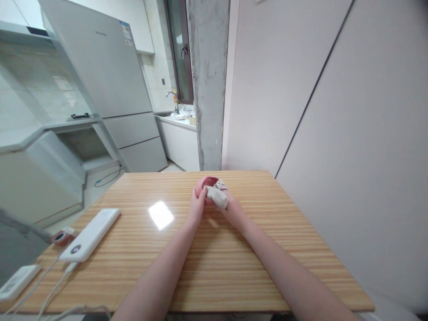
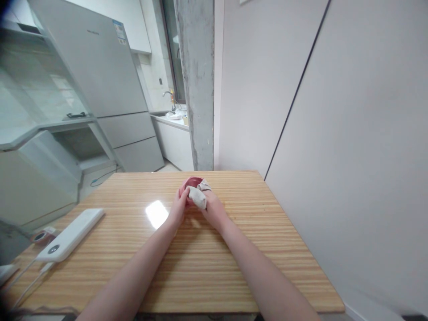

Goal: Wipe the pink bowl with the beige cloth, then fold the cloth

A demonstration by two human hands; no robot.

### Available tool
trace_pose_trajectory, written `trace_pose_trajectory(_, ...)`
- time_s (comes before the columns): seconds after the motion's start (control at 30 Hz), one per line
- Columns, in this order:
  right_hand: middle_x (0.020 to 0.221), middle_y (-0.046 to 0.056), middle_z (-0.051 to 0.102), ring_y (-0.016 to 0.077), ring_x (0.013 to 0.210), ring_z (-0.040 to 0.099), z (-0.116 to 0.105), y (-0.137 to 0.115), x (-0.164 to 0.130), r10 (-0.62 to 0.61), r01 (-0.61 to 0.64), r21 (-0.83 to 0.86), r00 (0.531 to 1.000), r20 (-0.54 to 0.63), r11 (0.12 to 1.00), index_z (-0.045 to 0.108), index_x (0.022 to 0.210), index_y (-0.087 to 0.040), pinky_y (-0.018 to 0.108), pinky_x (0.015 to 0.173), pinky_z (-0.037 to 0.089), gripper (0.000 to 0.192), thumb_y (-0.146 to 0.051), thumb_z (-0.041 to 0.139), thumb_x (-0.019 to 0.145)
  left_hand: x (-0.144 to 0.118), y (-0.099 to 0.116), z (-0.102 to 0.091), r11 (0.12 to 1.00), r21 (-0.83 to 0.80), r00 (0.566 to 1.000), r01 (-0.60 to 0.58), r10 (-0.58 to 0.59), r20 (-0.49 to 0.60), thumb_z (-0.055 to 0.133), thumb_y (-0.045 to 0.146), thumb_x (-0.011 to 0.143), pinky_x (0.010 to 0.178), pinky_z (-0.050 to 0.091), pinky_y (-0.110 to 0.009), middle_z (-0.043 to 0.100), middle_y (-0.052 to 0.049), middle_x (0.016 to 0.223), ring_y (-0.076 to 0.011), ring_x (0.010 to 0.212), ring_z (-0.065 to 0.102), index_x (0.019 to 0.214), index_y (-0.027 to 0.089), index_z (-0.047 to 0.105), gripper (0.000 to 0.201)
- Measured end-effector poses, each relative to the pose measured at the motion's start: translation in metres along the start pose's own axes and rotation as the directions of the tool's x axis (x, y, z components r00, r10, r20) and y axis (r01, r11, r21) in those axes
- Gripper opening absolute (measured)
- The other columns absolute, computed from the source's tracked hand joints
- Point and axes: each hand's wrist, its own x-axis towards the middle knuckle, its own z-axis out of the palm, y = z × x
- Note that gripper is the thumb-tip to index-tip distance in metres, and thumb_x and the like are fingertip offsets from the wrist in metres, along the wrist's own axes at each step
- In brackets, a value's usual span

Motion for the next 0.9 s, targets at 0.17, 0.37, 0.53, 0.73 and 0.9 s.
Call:
trace_pose_trajectory(0.17, 0.126, 0.013, 0.056, 0.0284, 0.122, 0.047, -0.015, 0.011, -0.003, 0.088, -0.140, -0.093, 0.900, -0.427, 0.986, 0.046, 0.130, -0.019, 0.049, 0.103, 0.035, 0.044, -0.022, 0.047, 0.087, 0.005, -0.003, -0.005, 0.996, 0.084, 0.999, 0.015, -0.012, -0.044, 0.069, 0.043, 0.072, 0.081, 0.049, -0.031, 0.067, -0.009, 0.098, -0.0219, 0.096, 0.062, 0.103, 0.015, 0.061, 0.043)
trace_pose_trajectory(0.37, 0.132, 0.009, 0.055, 0.0278, 0.122, 0.046, -0.014, 0.013, 0.002, 0.126, -0.152, -0.272, 0.986, -0.113, 0.950, 0.054, 0.126, -0.023, 0.049, 0.103, 0.030, 0.047, -0.012, 0.049, 0.080, 0.001, -0.005, 0.001, 0.997, 0.020, 0.993, 0.073, -0.075, 0.086, 0.071, 0.040, 0.071, 0.076, 0.051, -0.031, 0.068, -0.011, 0.102, -0.0223, 0.092, 0.064, 0.104, 0.016, 0.063, 0.042)
trace_pose_trajectory(0.53, 0.137, 0.009, 0.049, 0.0267, 0.123, 0.045, -0.004, 0.007, 0.002, 0.085, -0.094, -0.225, 0.995, -0.051, 0.970, 0.055, 0.127, -0.025, 0.048, 0.103, 0.034, 0.051, -0.010, 0.049, 0.078, -0.004, 0.014, 0.003, 0.986, -0.158, 0.998, 0.056, -0.057, 0.000, 0.067, 0.040, 0.073, 0.067, 0.052, -0.026, 0.069, -0.007, 0.099, -0.0182, 0.084, 0.066, 0.110, 0.018, 0.058, 0.045)
trace_pose_trajectory(0.73, 0.137, 0.010, 0.043, 0.0240, 0.129, 0.039, 0.014, -0.008, -0.001, 0.007, -0.007, -0.006, 1.000, -0.018, 1.000, 0.050, 0.129, -0.024, 0.043, 0.107, 0.035, 0.052, -0.010, 0.049, 0.079, -0.009, 0.022, 0.004, 0.977, -0.199, 0.997, 0.074, -0.077, -0.010, 0.070, 0.039, 0.070, 0.051, 0.045, -0.019, 0.063, 0.002, 0.070, -0.0084, 0.052, 0.057, 0.108, 0.019, 0.054, 0.046)
trace_pose_trajectory(0.9, 0.117, 0.011, 0.055, 0.0252, 0.114, 0.047, 0.004, -0.009, 0.000, 0.023, -0.028, -0.045, 0.995, -0.092, 0.999, 0.054, 0.118, -0.021, 0.046, 0.102, 0.036, 0.041, -0.013, 0.051, 0.078, -0.011, 0.021, 0.008, 0.973, -0.215, 0.987, 0.085, -0.053, 0.150, 0.080, 0.027, 0.059, 0.067, 0.050, -0.022, 0.066, -0.002, 0.090, -0.0109, 0.072, 0.063, 0.112, 0.021, 0.049, 0.062)
